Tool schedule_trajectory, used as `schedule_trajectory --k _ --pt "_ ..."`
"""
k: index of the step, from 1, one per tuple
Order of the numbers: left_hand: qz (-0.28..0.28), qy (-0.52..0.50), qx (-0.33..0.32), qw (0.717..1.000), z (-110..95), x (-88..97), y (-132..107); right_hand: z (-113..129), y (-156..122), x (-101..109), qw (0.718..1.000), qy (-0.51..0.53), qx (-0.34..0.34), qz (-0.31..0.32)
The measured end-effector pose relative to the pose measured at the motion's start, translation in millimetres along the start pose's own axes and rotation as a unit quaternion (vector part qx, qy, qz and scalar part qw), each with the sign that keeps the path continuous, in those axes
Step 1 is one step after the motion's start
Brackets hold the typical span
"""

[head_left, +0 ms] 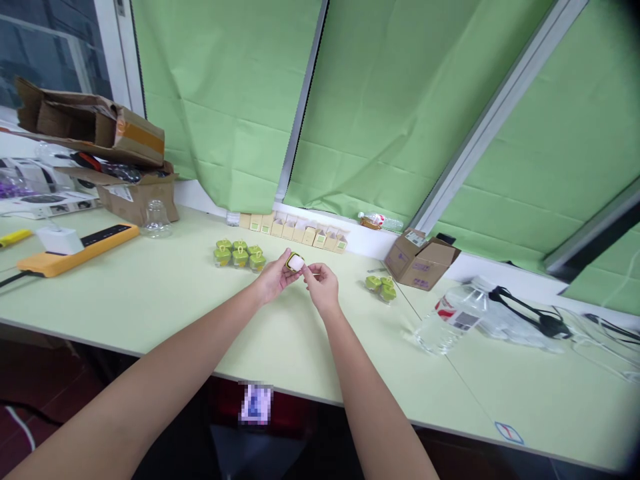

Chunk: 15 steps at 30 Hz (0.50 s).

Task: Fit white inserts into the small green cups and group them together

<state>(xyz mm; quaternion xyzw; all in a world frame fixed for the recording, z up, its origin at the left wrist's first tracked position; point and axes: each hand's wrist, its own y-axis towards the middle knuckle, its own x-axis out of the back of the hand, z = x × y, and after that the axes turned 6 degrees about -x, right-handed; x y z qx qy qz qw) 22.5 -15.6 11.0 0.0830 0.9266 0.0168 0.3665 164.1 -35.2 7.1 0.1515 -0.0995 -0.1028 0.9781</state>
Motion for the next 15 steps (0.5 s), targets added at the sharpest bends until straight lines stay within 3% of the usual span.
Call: schedule_trajectory --k 15 --pt "-0.001 0.011 0.000 1.000 -0.1 -1.9 -2.9 -0.1 -0.7 0.2 1.000 -0.013 -0.008 0.006"
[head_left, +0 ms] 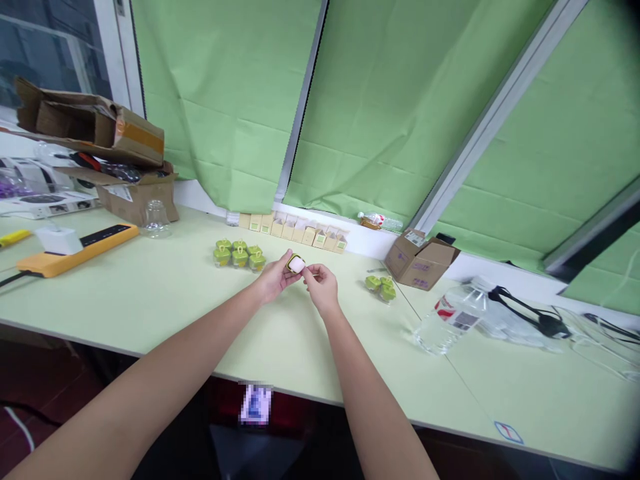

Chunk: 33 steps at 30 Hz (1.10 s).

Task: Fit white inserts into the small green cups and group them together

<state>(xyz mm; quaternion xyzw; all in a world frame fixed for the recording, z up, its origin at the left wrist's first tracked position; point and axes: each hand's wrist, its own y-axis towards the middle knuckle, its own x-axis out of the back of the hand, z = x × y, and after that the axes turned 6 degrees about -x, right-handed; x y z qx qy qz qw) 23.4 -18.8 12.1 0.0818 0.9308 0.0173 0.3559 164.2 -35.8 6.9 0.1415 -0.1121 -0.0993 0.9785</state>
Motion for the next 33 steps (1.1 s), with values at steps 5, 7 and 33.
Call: schedule_trajectory --k 5,7,33 --pt "-0.014 0.024 -0.007 1.000 1 0.8 1 3 -1 -1 0.999 0.015 -0.026 0.015" --pt "-0.027 0.030 -0.016 0.999 1 0.5 1 4 -3 -1 0.999 0.023 -0.024 0.030" --pt "0.033 0.158 0.024 0.987 6 -1.8 -5 8 1 11 0.987 0.084 -0.122 0.068"
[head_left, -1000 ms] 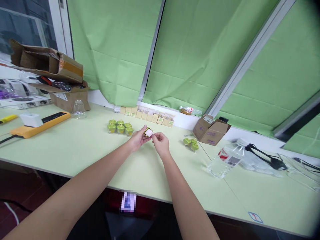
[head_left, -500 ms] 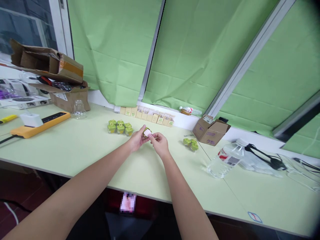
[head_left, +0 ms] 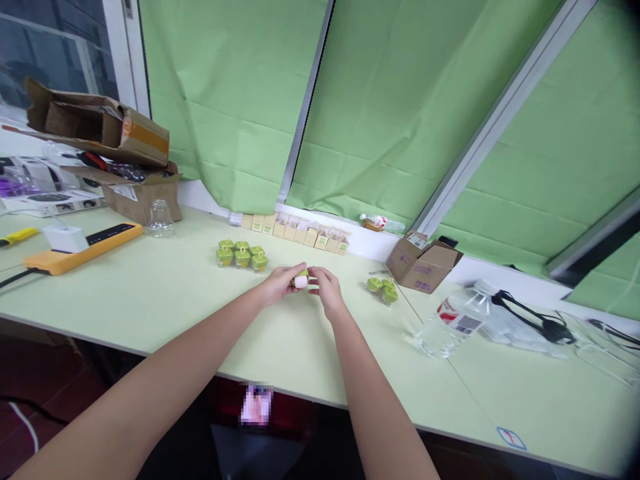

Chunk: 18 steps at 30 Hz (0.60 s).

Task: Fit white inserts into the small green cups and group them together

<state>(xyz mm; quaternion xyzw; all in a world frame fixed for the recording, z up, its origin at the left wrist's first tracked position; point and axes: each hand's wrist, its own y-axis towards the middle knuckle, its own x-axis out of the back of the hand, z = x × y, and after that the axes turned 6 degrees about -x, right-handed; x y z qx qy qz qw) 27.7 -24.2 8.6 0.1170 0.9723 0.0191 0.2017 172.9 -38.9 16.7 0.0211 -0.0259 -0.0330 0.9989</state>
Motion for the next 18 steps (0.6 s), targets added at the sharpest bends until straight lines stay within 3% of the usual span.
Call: schedule_trajectory --k 8,18 --pt "-0.019 0.103 -0.031 0.994 7 2.0 3 3 -3 0 0.992 0.062 -0.054 0.099" --pt "0.025 0.275 -0.169 0.946 20 8.9 8 -7 4 2 0.992 0.075 -0.086 0.061"
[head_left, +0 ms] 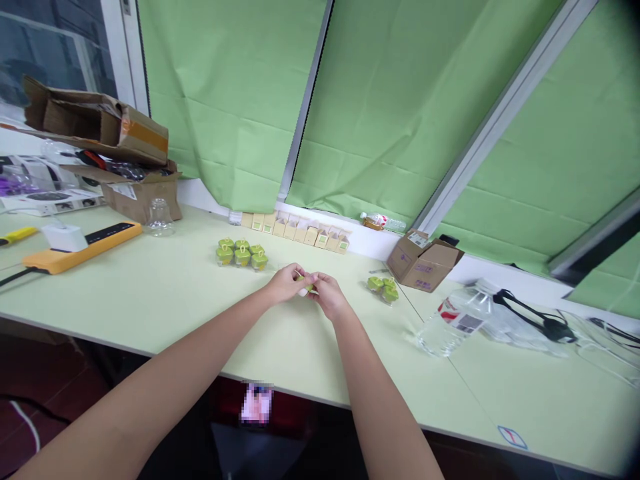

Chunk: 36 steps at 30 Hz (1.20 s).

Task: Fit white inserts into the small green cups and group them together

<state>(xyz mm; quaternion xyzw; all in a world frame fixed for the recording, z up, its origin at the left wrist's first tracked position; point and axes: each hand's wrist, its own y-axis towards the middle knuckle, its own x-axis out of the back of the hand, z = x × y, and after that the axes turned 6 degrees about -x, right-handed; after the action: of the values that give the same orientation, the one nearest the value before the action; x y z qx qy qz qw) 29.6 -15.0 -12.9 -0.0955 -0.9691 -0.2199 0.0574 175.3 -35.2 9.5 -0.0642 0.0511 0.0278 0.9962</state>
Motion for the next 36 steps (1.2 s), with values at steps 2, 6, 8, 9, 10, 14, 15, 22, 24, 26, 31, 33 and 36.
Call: schedule_trajectory --k 2,6,8,9,10,14,15,22,24,26,31,33,36 --pt "-0.001 -0.008 -0.002 1.000 0 -0.9 0 2 0 2 0.999 0.024 0.019 -0.023" --pt "0.002 -0.049 0.005 0.999 -5 -1.5 -1 4 2 5 0.995 0.065 0.044 -0.064" --pt "0.005 -0.059 0.005 0.998 -6 -0.6 -1 3 4 6 0.994 0.075 0.038 -0.065" --pt "0.006 -0.060 0.007 0.998 -6 0.2 0 2 5 6 0.995 0.078 0.033 -0.061" --pt "0.007 -0.060 0.010 0.998 -5 1.3 0 1 6 7 0.995 0.080 0.027 -0.058" --pt "0.006 -0.067 0.020 0.998 1 6.8 4 3 8 10 0.991 0.118 0.014 -0.061" --pt "-0.004 -0.066 0.021 0.998 2 7.9 4 4 8 11 0.989 0.130 0.015 -0.063" --pt "0.004 -0.102 0.017 0.995 -9 6.4 1 6 9 14 0.989 0.127 0.029 -0.065" --pt "-0.004 -0.066 0.005 0.998 -8 6.2 1 6 9 13 0.987 0.147 0.017 -0.067" --pt "-0.044 -0.009 -0.014 0.999 -3 7.2 2 6 9 13 0.984 0.165 0.014 -0.072" --pt "-0.023 0.015 -0.042 0.999 3 8.5 2 6 8 13 0.985 0.154 0.025 -0.074" --pt "-0.002 0.023 -0.046 0.999 4 8.7 2 7 7 13 0.985 0.158 0.017 -0.070" --pt "-0.028 0.076 -0.044 0.996 5 10.9 3 9 6 13 0.978 0.197 -0.005 -0.069"
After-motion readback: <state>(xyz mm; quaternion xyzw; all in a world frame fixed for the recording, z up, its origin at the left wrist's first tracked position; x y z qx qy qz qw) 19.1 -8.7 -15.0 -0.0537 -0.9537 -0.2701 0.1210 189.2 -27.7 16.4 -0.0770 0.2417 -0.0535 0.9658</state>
